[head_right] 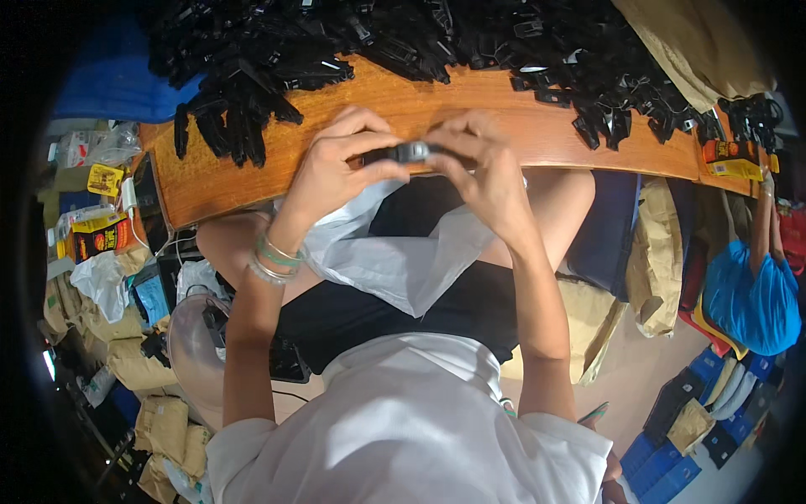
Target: The person assembles small black plastic components by hand.
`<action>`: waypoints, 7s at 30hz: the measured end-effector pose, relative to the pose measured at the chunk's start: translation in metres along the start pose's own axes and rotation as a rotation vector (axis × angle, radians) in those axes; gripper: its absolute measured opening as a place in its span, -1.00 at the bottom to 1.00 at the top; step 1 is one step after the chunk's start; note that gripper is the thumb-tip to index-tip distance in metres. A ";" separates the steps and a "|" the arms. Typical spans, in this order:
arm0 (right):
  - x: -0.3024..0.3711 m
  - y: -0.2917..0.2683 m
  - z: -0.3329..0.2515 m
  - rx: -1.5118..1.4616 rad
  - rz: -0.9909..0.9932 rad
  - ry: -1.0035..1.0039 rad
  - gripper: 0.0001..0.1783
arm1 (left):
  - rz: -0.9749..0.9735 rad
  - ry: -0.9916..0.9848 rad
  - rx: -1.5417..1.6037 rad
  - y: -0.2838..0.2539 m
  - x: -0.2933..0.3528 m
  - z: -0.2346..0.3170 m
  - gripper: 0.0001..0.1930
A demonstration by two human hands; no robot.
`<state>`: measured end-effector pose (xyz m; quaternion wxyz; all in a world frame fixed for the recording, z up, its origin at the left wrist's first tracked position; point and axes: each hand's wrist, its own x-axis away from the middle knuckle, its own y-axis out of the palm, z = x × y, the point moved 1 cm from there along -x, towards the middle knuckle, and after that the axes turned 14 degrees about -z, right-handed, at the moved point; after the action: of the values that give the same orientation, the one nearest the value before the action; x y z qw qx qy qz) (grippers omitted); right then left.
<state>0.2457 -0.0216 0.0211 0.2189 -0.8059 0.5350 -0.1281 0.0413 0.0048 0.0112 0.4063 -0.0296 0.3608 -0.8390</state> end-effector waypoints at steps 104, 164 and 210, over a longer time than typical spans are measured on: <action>0.007 -0.029 0.025 -0.011 0.011 -0.014 -0.73 | 0.144 -0.095 -0.180 0.016 -0.013 0.013 -0.80; 0.012 -0.030 0.023 -0.171 0.086 0.055 -0.70 | 0.205 -0.087 -0.168 0.029 -0.014 0.013 -0.80; -0.013 -0.027 0.023 0.029 0.011 -0.006 -0.64 | 0.216 -0.140 -0.334 0.013 -0.026 0.011 -0.77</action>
<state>0.2719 0.0046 0.0144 0.2330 -0.7999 0.5370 -0.1323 0.0712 0.0113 0.0173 0.5074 -0.1160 0.4666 -0.7151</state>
